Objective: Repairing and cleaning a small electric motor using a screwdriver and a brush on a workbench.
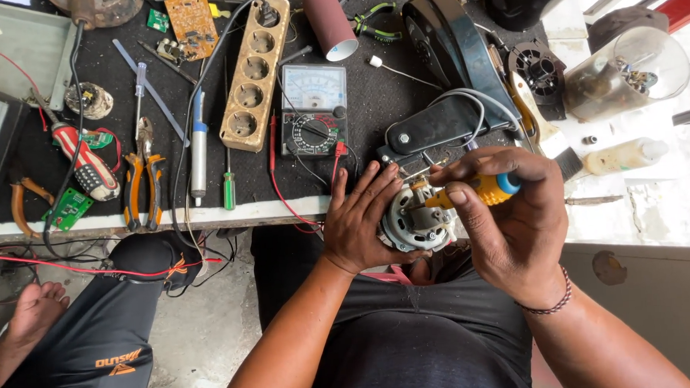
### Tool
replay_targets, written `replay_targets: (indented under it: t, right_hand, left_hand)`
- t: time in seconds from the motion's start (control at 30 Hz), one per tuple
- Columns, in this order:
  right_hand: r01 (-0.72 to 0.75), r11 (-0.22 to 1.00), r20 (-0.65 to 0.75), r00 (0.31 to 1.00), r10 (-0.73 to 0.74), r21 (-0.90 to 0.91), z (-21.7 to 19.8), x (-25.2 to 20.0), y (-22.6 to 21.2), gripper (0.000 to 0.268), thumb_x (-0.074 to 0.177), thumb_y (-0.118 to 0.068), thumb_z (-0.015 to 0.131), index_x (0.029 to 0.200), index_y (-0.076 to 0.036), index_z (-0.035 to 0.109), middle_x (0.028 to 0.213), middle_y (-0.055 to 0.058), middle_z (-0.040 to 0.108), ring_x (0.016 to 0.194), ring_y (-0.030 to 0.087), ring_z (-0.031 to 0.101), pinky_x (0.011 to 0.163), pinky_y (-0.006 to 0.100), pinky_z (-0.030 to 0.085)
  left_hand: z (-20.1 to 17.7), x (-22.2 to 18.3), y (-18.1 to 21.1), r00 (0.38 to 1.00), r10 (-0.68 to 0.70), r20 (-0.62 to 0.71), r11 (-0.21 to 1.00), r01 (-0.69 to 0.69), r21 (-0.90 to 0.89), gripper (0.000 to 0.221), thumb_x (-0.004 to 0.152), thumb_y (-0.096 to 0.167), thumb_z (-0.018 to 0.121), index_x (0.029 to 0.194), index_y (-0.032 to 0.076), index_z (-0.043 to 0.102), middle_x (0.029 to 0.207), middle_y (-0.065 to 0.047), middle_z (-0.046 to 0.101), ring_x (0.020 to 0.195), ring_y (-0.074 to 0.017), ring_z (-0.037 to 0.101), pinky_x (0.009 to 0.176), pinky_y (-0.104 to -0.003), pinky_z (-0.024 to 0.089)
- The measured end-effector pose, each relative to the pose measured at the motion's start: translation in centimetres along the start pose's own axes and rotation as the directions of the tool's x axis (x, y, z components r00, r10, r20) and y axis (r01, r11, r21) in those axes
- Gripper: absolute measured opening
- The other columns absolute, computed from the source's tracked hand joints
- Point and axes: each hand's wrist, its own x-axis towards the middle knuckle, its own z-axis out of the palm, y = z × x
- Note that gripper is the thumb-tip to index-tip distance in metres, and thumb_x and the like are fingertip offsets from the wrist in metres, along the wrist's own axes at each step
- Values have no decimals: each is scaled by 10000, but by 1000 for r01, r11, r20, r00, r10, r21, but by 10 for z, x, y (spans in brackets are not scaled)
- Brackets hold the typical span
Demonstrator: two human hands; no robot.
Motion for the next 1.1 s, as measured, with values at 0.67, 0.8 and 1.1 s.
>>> replay_targets:
  t: [0.67, 0.8, 1.1]
  right_hand:
    - [2, 1000, 36, 999, -2, -6, 2, 1, -1, 262, 1032, -25, 590, 1194, -58, 388, 1087, 200, 569, 1014, 324, 723, 1004, 427, 631]
    - [17, 999, 39, 999, -16, -41, 2, 1, 1, 268, 1026, -32, 607, 1191, -62, 397, 1085, 202, 588, 1011, 324, 741, 960, 400, 632]
    - [16, 999, 38, 999, -15, -42, 1, 0, 2, 272, 1024, -28, 611, 1193, -67, 402, 1081, 206, 584, 997, 326, 742, 938, 398, 639]
  left_hand:
    - [0, 0, -1, 1000, -4, 11, 1000, 4, 1, 974, 811, 843, 525, 1429, 91, 545, 1542, -91, 545, 1473, -296, 500, 1255, -594, 190]
    - [-1, 0, 0, 1000, -3, 3, 1000, 3, -8, 963, 818, 830, 539, 1435, 90, 540, 1535, -99, 554, 1469, -308, 509, 1258, -599, 198]
    - [-2, 1, 0, 1000, -1, -3, 1000, 1, -6, 960, 837, 837, 477, 1436, 90, 547, 1533, -97, 555, 1466, -311, 514, 1257, -599, 195]
